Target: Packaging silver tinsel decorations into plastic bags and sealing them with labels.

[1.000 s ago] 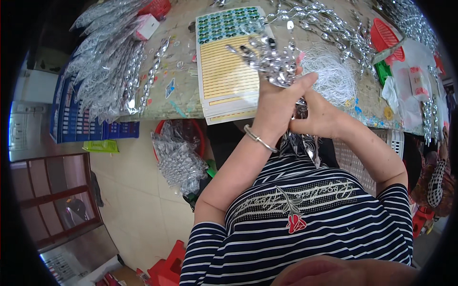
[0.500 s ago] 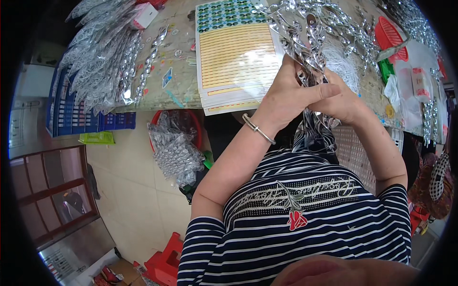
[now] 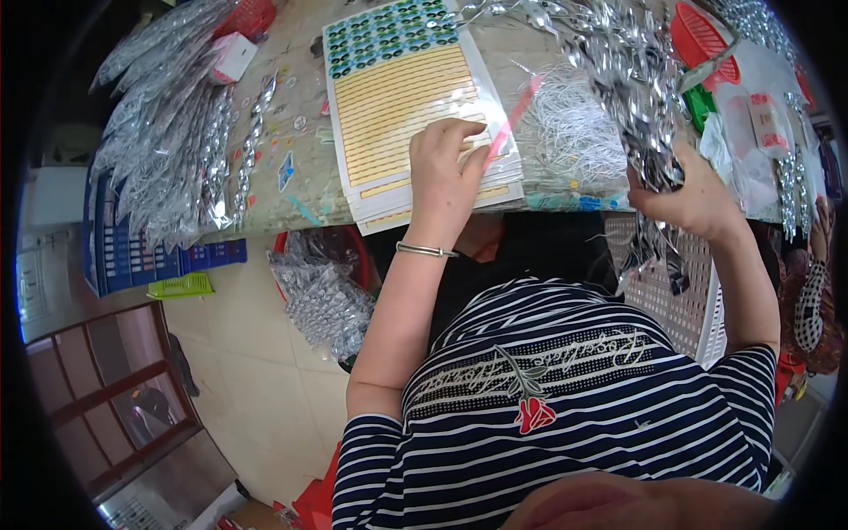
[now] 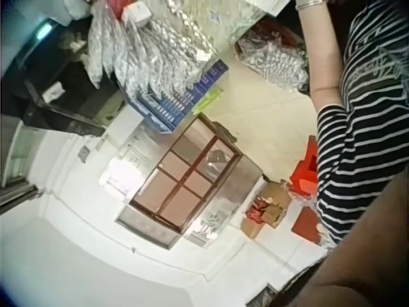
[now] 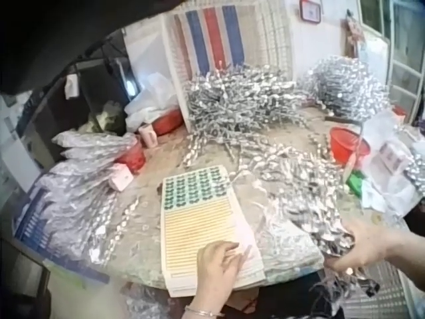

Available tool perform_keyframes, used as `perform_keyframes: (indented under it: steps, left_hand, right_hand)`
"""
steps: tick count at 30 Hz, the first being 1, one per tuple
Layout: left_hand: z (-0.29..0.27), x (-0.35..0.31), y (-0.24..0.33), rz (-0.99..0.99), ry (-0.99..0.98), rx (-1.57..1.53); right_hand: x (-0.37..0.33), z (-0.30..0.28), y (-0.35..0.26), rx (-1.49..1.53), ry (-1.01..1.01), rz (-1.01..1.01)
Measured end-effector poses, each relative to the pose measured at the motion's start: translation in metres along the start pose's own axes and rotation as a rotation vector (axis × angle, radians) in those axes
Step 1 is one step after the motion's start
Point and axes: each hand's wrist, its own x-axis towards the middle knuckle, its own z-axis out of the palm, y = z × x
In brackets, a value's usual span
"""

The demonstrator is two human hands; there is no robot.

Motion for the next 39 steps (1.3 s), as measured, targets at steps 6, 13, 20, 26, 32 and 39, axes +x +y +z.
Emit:
perform_keyframes:
  steps: [6,13,20,26,32,39]
  left_hand:
    - [0.022,0.011,-0.010,-0.087,-0.011,0.229]
    - [0.028,0.017,-0.014,-0.086,-0.013,0.334]
    - [0.028,0.023,-0.021,0.108,0.050,0.319]
    - [-0.001,0.032,-0.005,0.150,0.038,0.258]
    - [-0.017,0.013,0.002,-0.055,-0.070,0.118]
    - [-0.032,-0.005,-0.011,-0.290,0.062,-0.161]
  right_hand:
    - [-0.019,0.005,0.033,-0.047,-0.004,0.002]
    - [-0.015,0.017,0.059,0.087,-0.217,0.099]
    - [-0.006,0.028,0.073,0.055,-0.329,0.028]
    - [0.013,0.025,0.032,-0.016,-0.404,-0.061]
    - [0.039,0.045,0.024,-0.133,-0.565,0.022]
    - [0.037,0.050,0.026,-0.221,-0.550,0.101]
